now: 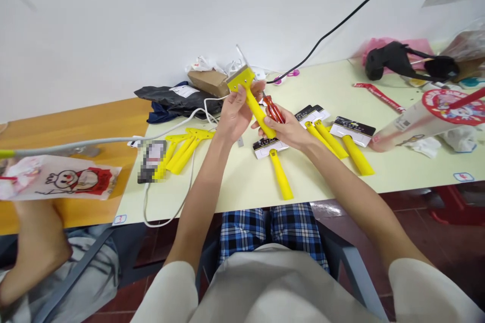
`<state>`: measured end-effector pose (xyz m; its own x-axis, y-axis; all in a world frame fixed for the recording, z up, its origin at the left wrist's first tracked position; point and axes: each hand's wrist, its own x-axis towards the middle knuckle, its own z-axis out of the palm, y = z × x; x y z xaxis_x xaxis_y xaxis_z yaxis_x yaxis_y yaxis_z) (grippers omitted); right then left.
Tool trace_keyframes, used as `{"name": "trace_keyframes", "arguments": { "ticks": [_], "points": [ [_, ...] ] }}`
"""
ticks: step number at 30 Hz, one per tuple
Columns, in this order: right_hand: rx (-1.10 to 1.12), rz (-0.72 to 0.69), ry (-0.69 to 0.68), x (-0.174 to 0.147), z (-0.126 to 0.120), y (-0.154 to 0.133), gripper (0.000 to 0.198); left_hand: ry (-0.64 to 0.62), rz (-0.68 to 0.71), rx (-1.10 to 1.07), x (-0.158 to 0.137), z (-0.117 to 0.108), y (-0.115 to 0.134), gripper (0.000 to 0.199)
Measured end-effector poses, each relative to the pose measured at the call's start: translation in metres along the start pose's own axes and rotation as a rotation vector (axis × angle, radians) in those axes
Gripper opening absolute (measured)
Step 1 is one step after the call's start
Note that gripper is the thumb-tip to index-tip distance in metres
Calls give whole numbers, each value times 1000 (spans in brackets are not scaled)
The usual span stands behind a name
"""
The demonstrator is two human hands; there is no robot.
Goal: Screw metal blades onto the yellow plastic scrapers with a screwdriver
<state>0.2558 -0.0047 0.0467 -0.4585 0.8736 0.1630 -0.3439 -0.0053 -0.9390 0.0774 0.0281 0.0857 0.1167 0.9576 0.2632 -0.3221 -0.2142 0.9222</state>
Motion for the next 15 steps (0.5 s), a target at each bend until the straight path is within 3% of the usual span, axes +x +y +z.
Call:
{"name": "trace_keyframes", "arguments": {
  "ticks": [5,7,11,15],
  "points": [
    [-441,-300,486,4,-18,6,52,-32,95,197,0,-37,-27,48],
    [-580,-392,609,4,-25,6,48,40,117,316,-2,-57,-42,42],
    [-655,-485,728,3,-32,4,46,131,49,486,-7,-84,-70,28],
    [-596,-440,755,2,-31,4,50,79,51,606,-8,-81,-83,22]
  ]
}}
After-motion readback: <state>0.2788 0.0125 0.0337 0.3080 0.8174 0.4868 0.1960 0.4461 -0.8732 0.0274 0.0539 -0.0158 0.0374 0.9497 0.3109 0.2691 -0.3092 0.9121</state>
